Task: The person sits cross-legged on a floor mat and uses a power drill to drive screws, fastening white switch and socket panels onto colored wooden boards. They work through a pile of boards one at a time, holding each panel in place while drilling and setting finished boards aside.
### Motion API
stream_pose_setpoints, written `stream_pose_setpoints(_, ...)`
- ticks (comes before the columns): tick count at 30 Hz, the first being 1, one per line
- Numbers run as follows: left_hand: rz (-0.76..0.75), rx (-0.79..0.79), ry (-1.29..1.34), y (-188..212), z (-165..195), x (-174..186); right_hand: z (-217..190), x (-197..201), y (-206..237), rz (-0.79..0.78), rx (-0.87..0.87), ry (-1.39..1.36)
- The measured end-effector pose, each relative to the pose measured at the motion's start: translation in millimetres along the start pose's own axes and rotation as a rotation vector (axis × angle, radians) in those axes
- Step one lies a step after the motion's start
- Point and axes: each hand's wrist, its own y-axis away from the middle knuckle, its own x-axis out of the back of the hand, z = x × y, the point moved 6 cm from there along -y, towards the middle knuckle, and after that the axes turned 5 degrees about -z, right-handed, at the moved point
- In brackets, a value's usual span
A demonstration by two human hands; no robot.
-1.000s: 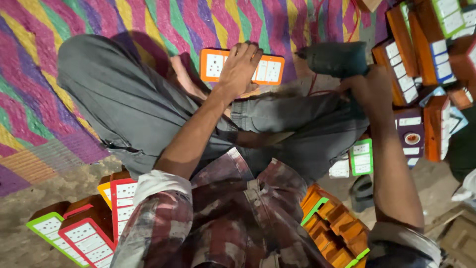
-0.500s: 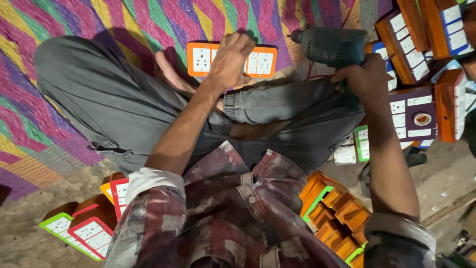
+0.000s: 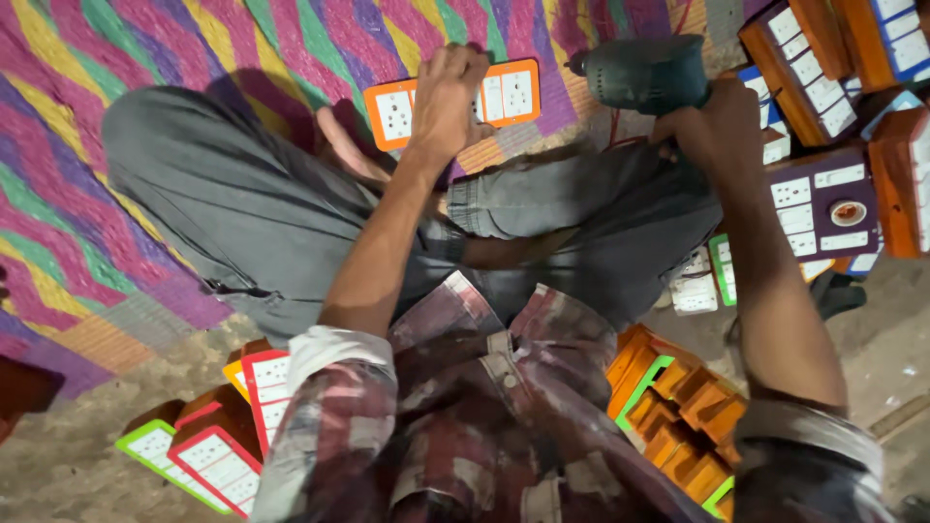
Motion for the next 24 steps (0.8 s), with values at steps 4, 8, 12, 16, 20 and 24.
stream_pose_setpoints(4,-0.075,0.032,0.068,6,-12,-12,-19,6,22,-0.053,0.068,-0.056)
stream_pose_setpoints(8,-0.038,-0.003,0.014,12,-14,-17,-40,18,55,-0.109,0.087,-0.329)
stream_pose_setpoints(12,-0.118,-0.010,0.001,6,-11,-17,-51,22,85,-0.072,-0.045,-0.261)
stream_pose_setpoints(16,-0.263,0.038,-0.150,13,-23,6,-62,7,108,-0.101,-0.133,-0.423)
stream_pose_setpoints(20,-0.179,0.223,-0.427,37,-54,49,-77,-12,124,-0.131,-0.141,-0.602)
stream_pose_setpoints(24,-0.360,0.317,-0.395,52,-74,51,-99,-23,132,-0.165,-0.058,-0.627)
